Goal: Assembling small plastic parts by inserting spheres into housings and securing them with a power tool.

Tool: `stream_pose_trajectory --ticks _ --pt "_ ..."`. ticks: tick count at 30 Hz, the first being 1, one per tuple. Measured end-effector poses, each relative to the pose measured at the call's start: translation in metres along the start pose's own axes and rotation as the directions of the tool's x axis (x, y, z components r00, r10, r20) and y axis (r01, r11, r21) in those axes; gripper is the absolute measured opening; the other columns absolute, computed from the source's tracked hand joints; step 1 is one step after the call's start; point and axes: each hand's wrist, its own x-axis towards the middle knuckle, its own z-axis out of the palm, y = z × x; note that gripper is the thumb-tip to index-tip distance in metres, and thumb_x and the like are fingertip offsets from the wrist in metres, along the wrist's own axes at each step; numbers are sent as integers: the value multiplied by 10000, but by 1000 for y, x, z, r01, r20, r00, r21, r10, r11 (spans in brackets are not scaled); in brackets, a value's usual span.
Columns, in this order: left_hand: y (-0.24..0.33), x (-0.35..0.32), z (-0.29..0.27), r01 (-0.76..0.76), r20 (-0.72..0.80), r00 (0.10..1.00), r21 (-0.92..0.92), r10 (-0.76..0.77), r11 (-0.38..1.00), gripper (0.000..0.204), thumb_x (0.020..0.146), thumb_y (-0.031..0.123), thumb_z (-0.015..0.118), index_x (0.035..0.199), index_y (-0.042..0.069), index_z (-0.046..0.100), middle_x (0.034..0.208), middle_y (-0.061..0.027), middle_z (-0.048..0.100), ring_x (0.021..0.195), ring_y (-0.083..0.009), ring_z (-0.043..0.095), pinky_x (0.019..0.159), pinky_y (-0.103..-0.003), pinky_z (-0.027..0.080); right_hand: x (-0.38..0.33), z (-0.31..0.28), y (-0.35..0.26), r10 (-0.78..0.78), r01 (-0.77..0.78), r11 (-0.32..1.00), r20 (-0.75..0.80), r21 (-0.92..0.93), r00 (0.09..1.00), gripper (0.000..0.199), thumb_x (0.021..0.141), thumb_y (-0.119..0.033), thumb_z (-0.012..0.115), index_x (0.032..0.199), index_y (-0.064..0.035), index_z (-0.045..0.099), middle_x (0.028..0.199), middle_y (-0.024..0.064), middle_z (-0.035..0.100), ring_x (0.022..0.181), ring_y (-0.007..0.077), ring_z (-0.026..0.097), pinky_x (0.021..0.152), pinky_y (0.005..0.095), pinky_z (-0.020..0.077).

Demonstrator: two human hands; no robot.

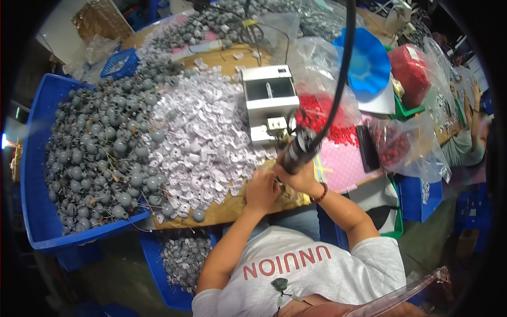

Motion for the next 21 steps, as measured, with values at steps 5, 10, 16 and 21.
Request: stream_pose_trajectory --ticks 5,10,16,21 --pt "1 -1 -3 -5 -14 1000 -11 5 1000 306 732 133 718 1009 98 593 955 -88 599 945 -310 603 725 -444 531 1 5 -28 -24 27 994 -27 104 999 240 814 33 766 983 -32 609 820 11 628 728 95 595 656 276 496" --pt "-2 -1 -1 -15 -13 1000 -3 15 1000 309 722 120 727 1001 91 598 956 -90 598 950 -310 600 737 -438 533 -1 3 -19 10 -13 988 24 151 1000 289 802 51 757 1004 -28 567 812 16 619 707 96 588 637 271 484" --pt "0 3 -6 -23 -32 999 -35 22 999 309 710 118 734 974 87 577 936 -106 584 937 -321 595 728 -450 528 -7 -3 -9 -113 130 977 105 -171 988 362 768 26 780 1072 -30 592 871 53 629 742 181 618 825 370 527" --pt "-2 1 -3 -10 -27 1000 -55 8 998 337 695 121 737 980 88 560 925 -111 570 924 -332 589 707 -453 522 -4 2 -15 -16 18 999 80 -30 997 215 799 -19 796 926 -40 624 760 5 620 668 91 583 623 270 497"
